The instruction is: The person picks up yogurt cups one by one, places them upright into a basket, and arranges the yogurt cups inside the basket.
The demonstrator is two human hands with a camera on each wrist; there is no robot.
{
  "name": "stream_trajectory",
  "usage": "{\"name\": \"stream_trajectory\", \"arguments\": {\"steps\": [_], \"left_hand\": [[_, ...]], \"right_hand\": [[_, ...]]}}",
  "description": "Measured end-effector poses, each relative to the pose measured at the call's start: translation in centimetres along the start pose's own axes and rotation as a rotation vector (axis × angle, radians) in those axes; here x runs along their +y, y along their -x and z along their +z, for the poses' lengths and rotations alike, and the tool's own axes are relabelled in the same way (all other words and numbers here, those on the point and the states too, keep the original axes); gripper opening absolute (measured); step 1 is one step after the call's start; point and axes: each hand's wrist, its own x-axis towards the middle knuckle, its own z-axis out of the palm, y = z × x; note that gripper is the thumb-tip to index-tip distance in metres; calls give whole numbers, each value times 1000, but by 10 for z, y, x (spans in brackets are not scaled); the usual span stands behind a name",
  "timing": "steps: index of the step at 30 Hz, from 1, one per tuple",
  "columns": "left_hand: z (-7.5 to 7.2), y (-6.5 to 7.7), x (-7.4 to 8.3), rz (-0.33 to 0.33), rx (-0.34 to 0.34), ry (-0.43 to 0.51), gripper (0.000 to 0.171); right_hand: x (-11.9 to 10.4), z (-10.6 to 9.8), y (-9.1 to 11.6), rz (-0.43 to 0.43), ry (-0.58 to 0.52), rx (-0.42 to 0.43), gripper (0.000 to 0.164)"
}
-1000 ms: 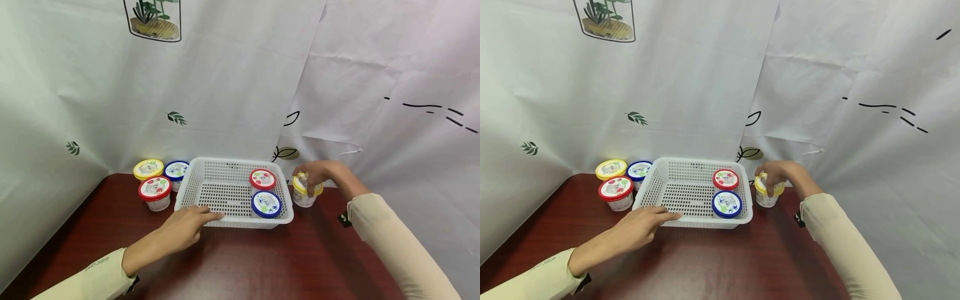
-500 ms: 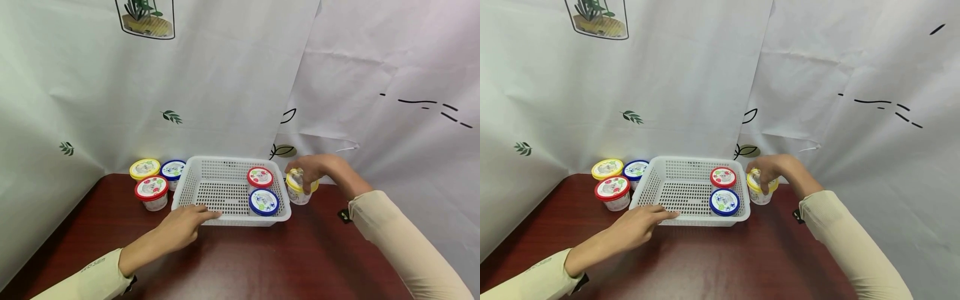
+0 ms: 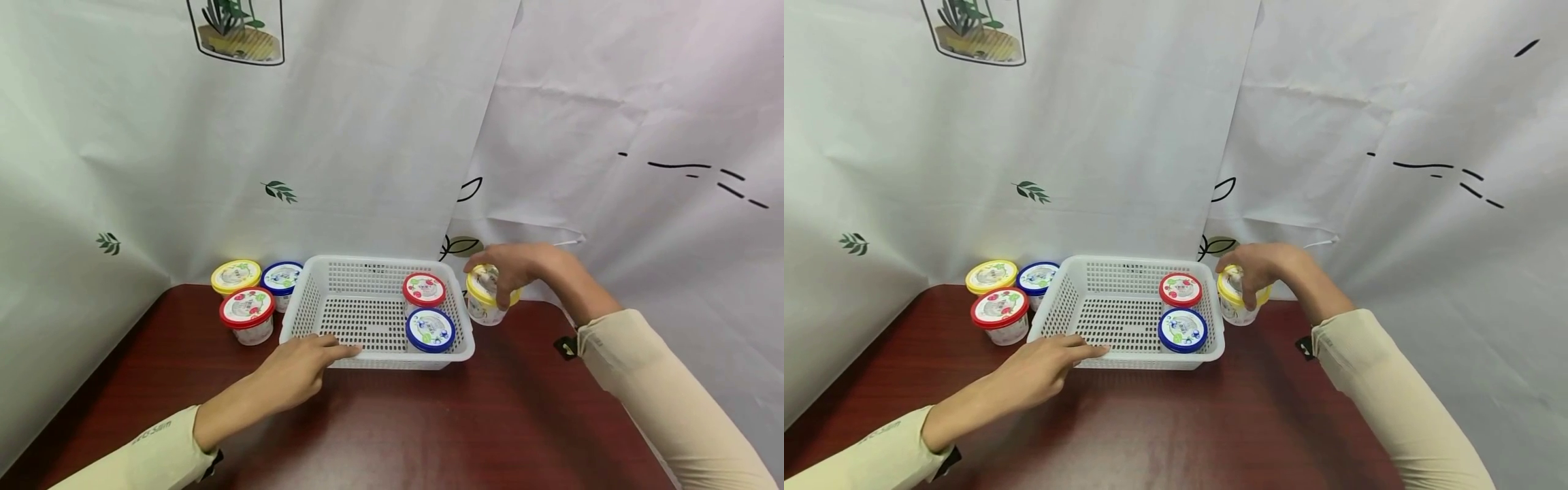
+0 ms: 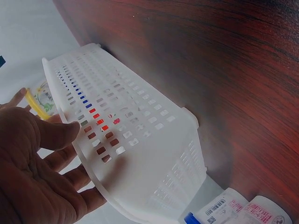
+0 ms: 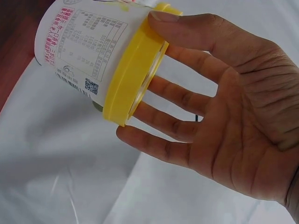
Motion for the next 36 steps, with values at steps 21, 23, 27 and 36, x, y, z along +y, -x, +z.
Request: {"name": "stream_trajectory", "arguments": {"steps": [21,23,27,36], "left_hand": [[2,1,-2,13,18,-13,69],[2,1,-2,12,17,-11,68],[2,0,-1,11,18,-8,67],[2,0,-2,7,9,-1,65]], "right_hand": [[-16,-2,-1,-127,52,96,94],[-18,-1,-3,-140,58,109,92],[-23,2,-6,-155,65,136,92],[-32,8,-12,-224,81,186,92]]}}
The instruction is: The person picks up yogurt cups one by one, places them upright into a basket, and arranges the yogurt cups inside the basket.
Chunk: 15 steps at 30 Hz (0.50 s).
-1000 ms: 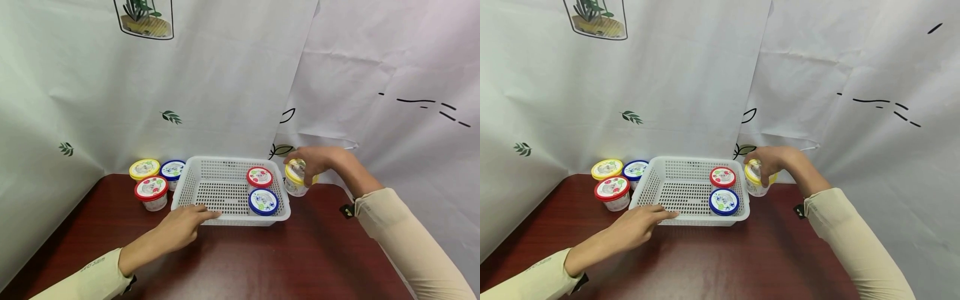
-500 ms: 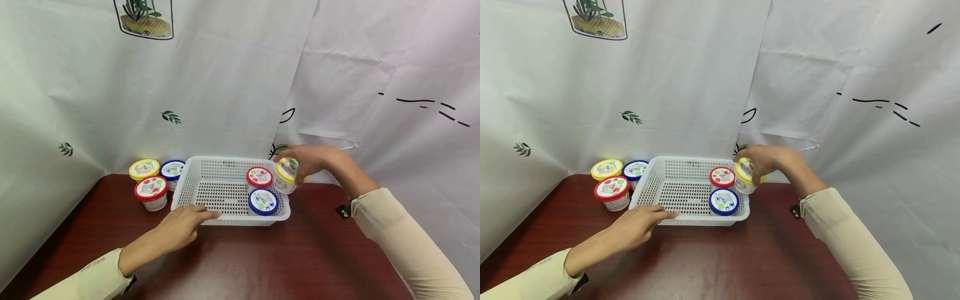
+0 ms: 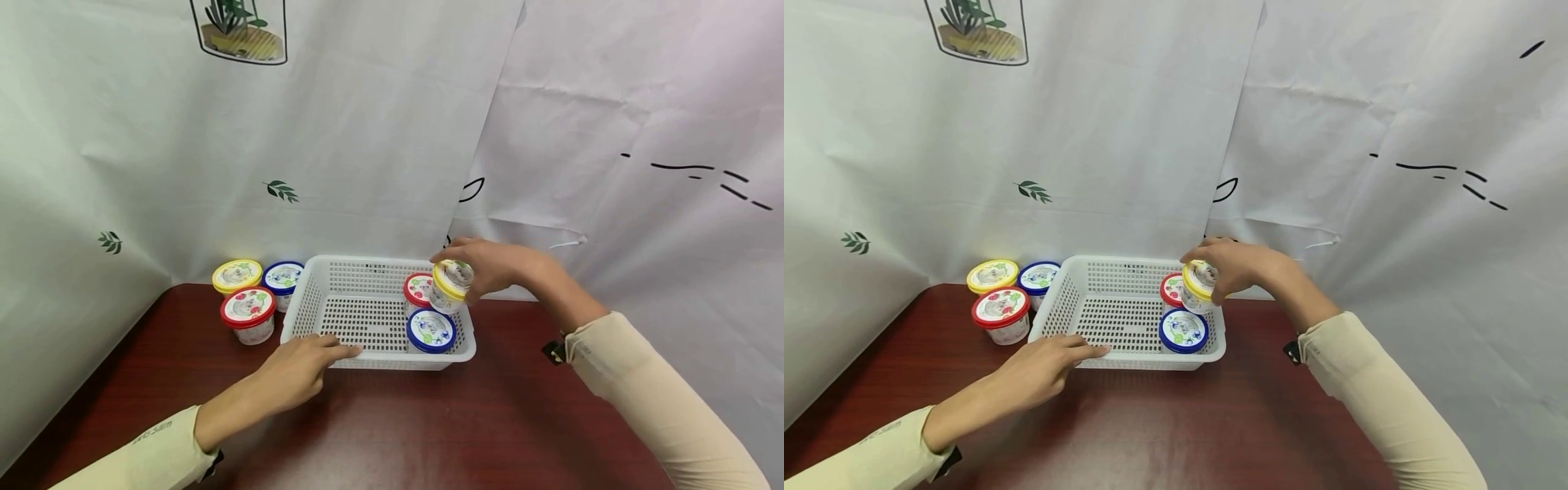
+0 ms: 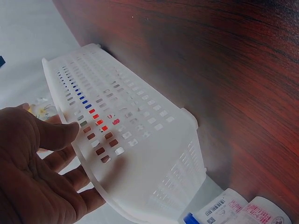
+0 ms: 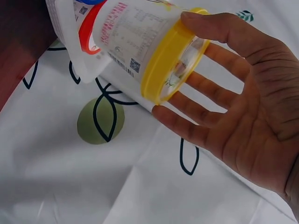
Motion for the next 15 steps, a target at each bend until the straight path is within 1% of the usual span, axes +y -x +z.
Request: {"name": "stream_trajectory", "arguments": {"steps": [6,15], "left_hand": [[0,0,0,5,5,-4,65],[1,0,0,14,18,-18,69]], "right_hand": [[-3,4,-3,-38,26,38,92],[-11,8,-5,-89,36,67,90]]}}
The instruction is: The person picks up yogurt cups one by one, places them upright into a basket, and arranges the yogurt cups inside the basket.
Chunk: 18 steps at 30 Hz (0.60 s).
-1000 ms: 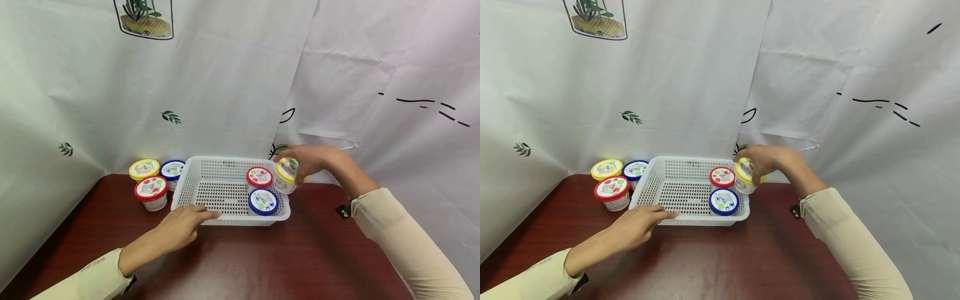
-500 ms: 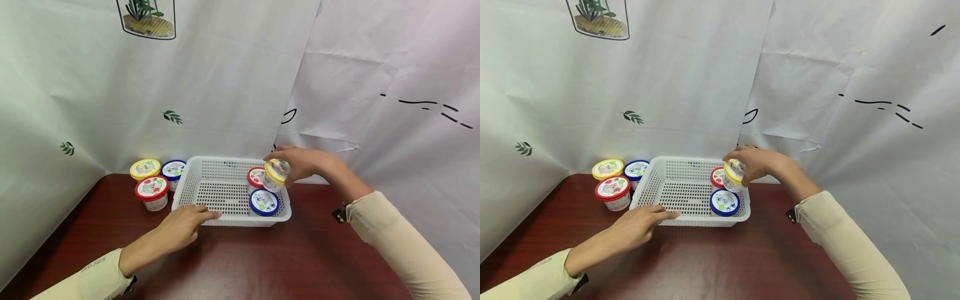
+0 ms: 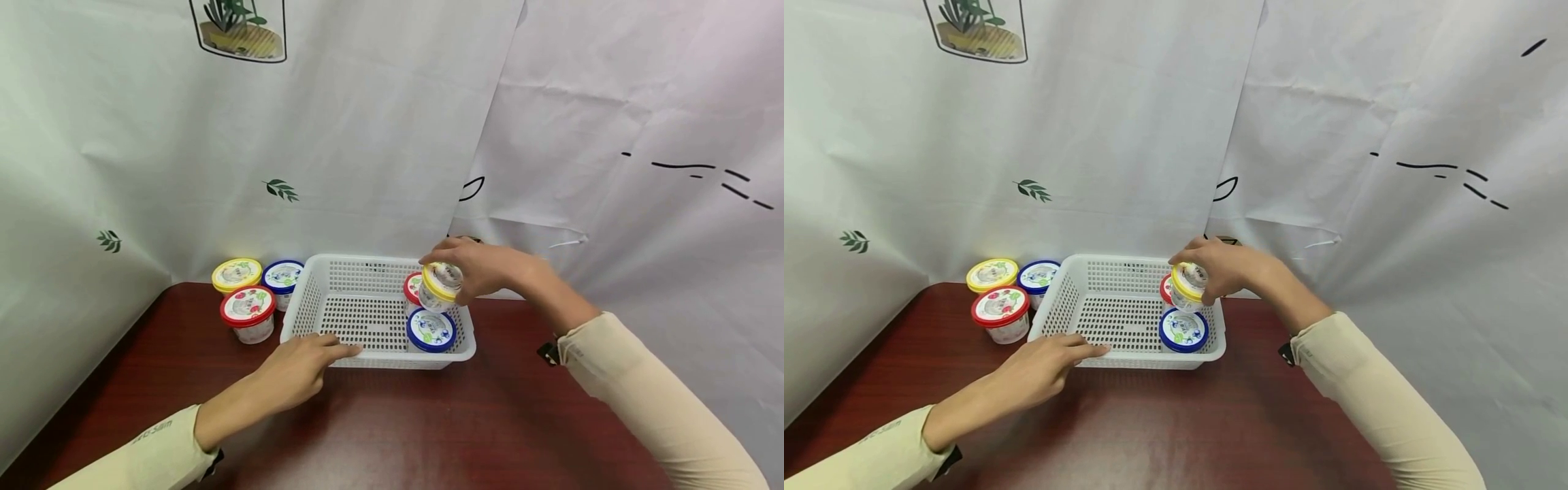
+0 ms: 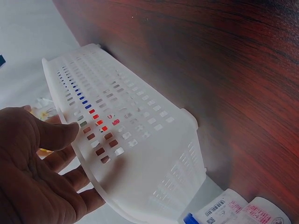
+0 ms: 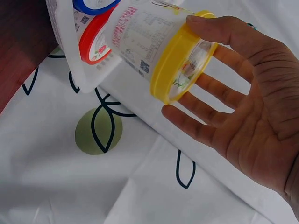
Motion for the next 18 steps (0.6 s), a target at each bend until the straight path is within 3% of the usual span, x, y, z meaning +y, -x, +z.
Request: {"name": "stream_trajectory", "arguments": {"steps": [18], "left_hand": [[0,0,-1,2,-3,5,69]], "right_hand": [[-18,10,-14,-71,-13,27,94]]}}
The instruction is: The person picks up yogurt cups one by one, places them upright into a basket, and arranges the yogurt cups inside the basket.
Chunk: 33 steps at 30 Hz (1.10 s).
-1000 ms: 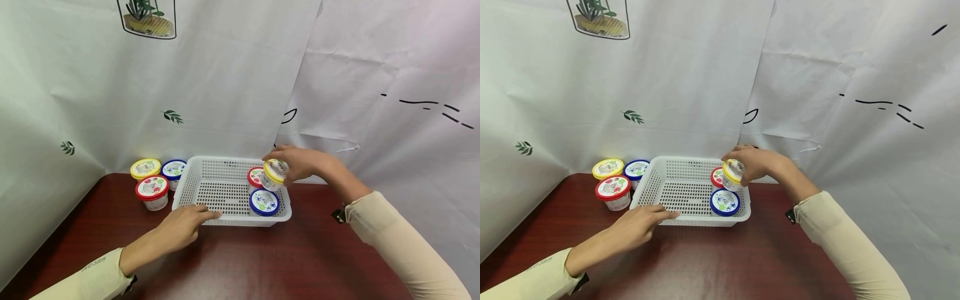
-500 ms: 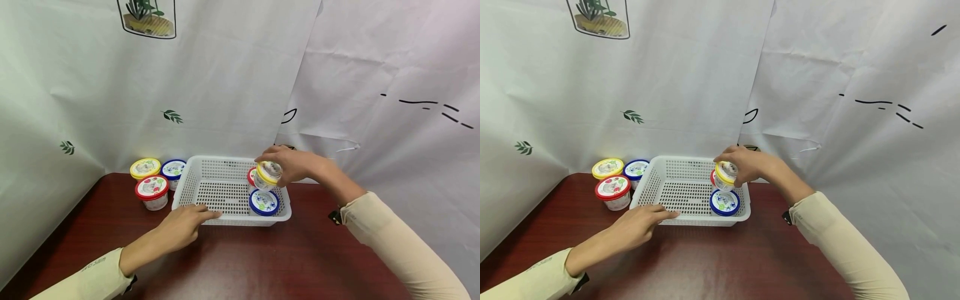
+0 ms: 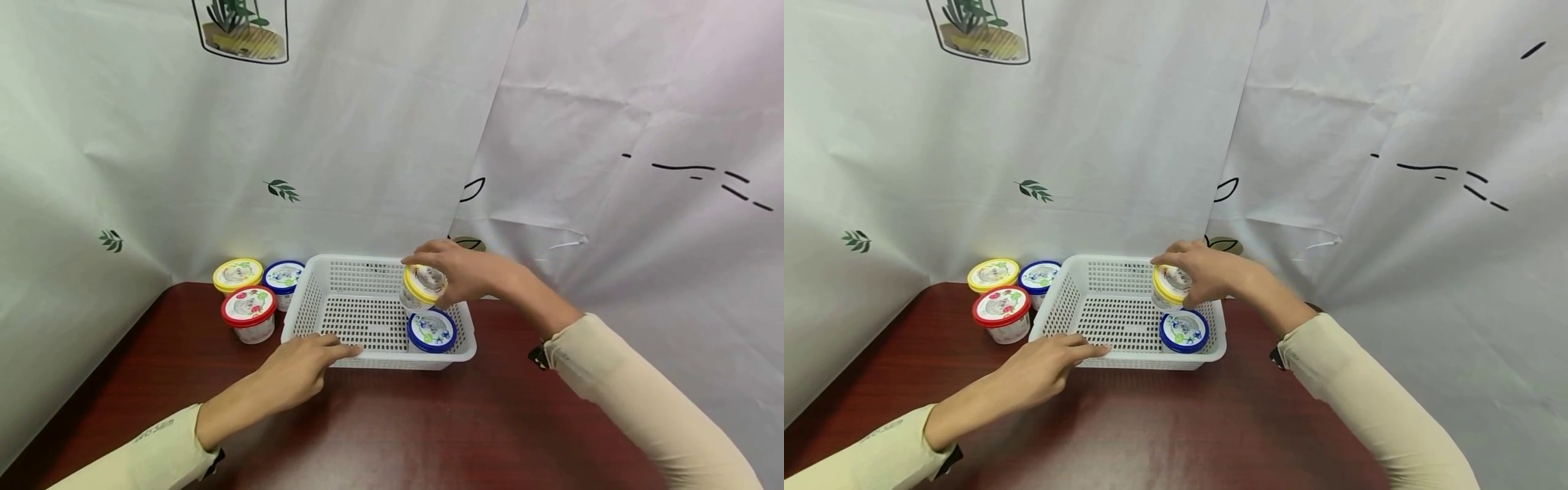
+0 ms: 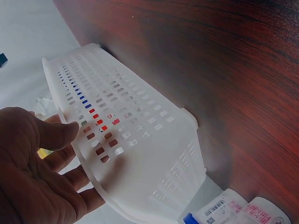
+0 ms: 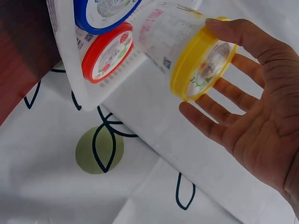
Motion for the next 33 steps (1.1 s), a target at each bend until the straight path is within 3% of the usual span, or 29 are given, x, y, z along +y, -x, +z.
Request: {"name": "stream_trajectory", "arguments": {"steps": [11,15,16,20,27,33], "left_hand": [[-2,2,0,-11,-12,12,68],[5,3,-5,5,17,42,71],[14,4,-11,26,39,40,72],[18,5,-15,46,70,38,76],[-2,1,-1,-5,-7,12,70],[-1,-1,0,0,-21,4,68]], "right_hand": [[-9,10,-12,-55,43,16,91],[-14,11,-15,-43,53,4,92],[-16,11,-16,-39,56,-1,92],[-19,15,-21,-25,67,-25,93],[-22,26,-27,-63,101,-15,92],[-25,30,-29,-82,89,-10,91]]}}
